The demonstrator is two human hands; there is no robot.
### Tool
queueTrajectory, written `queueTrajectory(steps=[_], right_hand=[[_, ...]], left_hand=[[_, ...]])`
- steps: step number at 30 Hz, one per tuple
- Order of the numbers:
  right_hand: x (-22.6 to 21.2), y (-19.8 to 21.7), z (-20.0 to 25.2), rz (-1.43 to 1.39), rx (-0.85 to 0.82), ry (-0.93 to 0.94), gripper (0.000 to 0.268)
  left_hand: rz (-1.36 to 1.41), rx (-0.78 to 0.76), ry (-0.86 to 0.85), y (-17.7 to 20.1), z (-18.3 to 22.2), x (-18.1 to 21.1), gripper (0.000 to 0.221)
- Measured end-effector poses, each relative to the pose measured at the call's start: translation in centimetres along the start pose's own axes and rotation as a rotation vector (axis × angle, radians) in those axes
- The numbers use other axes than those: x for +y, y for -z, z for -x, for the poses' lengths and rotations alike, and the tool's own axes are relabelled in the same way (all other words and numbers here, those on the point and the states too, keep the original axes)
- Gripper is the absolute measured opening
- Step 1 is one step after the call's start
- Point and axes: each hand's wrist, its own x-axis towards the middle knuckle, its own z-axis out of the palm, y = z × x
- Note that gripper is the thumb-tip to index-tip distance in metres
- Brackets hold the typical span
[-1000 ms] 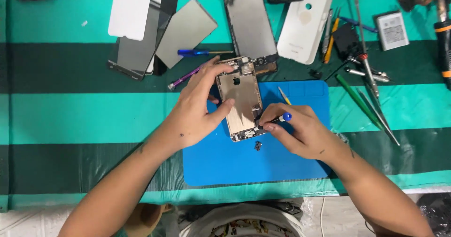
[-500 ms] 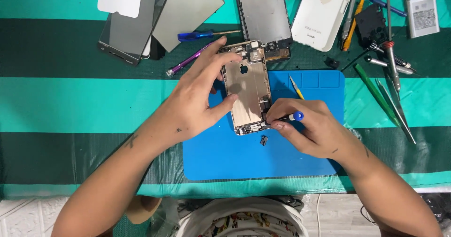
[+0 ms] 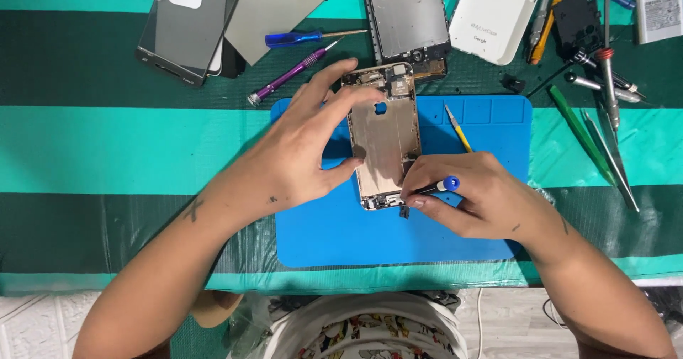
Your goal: Disassembling a mobile phone to access and inspect internal components using a screwdriver and prying tools on a repair bench.
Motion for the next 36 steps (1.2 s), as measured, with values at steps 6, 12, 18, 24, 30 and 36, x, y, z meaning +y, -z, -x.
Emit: queueTrajectory(steps=[6, 12, 18, 24, 30, 36], right_hand=[[0.6, -0.3, 0.6, -0.001, -0.063, 0.039, 0.018], [0.1, -0.3, 0.2, 0.056, -0.095, 0.047, 0.02], [0.0, -0.3, 0.2, 0.076, -0.117, 0.059, 0.02], [-0.3, -0.3, 0.0, 0.127, -0.116, 0.087, 0.016], [-1.4, -0.3, -0.2, 0.161, -0.083, 0.117, 0.019], [-1.5, -0.2, -0.1, 0.137, -0.125, 0.077, 0.04]], left_hand=[[-0.057, 0.001, -0.039, -0.4, 0.1, -0.7, 0.062], [-0.065, 0.001, -0.047, -0.5, -0.1, -0.8, 0.061], [-0.074, 0.01, -0.066, -0.5, 0.0, -1.1, 0.062], [-0.07, 0.01, -0.079, -0.5, 0.0, -1.1, 0.063], [-0.07, -0.036, -0.034, -0.6, 0.0, -1.1, 0.071], [-0.051, -0.04, -0.024, -0.5, 0.0, -1.0, 0.07]])
